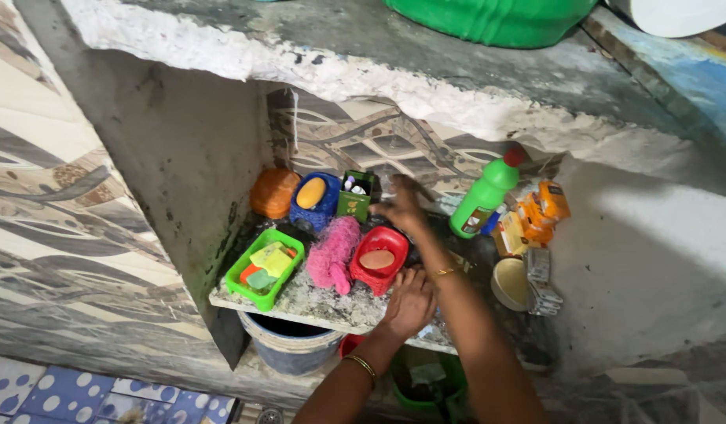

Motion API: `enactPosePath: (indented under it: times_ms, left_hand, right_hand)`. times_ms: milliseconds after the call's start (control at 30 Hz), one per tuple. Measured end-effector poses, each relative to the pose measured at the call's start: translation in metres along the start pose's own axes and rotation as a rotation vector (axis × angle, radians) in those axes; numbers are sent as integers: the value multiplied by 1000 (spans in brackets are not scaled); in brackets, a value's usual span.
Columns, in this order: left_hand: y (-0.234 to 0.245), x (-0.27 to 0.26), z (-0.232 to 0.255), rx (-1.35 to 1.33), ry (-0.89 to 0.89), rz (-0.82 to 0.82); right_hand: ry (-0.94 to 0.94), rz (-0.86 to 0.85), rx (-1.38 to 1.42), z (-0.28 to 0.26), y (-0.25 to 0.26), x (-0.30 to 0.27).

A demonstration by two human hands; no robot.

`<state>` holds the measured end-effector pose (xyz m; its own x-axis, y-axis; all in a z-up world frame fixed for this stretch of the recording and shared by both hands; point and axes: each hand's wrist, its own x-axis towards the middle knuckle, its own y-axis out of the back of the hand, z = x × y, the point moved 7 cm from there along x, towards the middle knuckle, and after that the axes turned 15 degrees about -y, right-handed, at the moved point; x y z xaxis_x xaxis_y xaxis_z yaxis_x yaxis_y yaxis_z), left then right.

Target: The person rearranges various toiletries and containers on a tiled bathroom shelf. They pick up and place down items such as a green bottle, a red soap dish, a pink cloth, and a small blue container, moving them to different positions on the shelf.

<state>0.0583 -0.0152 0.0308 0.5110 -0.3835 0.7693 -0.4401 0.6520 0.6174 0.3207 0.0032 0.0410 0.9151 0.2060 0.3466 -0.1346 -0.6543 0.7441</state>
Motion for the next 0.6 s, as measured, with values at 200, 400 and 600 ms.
enactPosePath:
  times_ms: [200, 400, 600]
  left_hand:
    - [-10, -8, -11, -18, 37, 83]
    - [-11, -6, -13, -108, 133, -64]
    - [16, 9, -1, -124, 33, 165]
  right_hand:
    - [-109, -136, 302, -20, -49, 13]
    - [-127, -9, 211, 7, -31, 12]
    - [-223, 100, 296, 38, 50, 0]
